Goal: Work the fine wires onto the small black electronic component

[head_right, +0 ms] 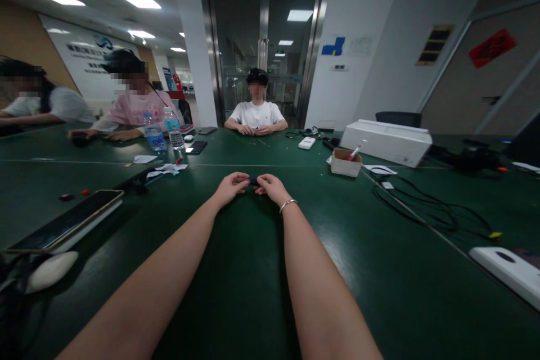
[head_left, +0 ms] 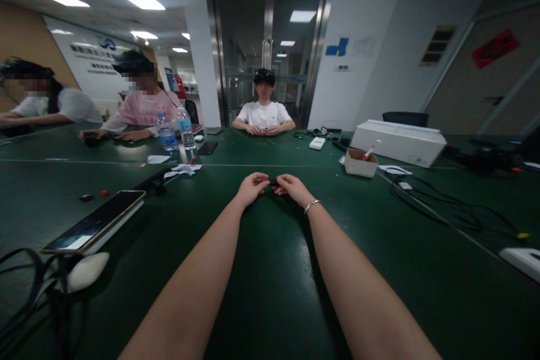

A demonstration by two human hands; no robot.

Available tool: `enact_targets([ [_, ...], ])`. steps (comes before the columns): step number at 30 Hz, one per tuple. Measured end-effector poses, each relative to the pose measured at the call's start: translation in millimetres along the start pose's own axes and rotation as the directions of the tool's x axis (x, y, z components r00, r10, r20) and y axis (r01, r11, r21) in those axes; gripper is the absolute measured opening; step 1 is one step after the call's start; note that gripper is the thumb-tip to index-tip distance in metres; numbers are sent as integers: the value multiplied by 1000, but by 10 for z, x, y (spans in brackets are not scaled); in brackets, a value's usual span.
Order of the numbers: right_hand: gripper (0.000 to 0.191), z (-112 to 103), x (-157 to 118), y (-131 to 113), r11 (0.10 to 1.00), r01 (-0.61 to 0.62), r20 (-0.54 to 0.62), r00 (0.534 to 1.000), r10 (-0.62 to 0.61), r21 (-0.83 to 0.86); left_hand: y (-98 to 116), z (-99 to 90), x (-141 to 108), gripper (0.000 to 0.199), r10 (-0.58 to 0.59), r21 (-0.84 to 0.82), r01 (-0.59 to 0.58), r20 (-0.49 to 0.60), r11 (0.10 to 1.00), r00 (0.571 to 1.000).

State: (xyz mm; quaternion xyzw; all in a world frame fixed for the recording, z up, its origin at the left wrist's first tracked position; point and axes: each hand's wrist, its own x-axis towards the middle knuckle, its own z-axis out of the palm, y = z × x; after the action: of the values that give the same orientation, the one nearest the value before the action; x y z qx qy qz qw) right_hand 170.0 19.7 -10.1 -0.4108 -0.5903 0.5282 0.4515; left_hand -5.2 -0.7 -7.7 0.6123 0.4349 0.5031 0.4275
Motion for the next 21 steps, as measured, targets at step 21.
enact_targets([
  [21, 34, -235, -111, -537, 915, -175, -6, 983, 185, -363, -97, -81, 72, 22, -20, 80, 22, -29, 997, 999],
])
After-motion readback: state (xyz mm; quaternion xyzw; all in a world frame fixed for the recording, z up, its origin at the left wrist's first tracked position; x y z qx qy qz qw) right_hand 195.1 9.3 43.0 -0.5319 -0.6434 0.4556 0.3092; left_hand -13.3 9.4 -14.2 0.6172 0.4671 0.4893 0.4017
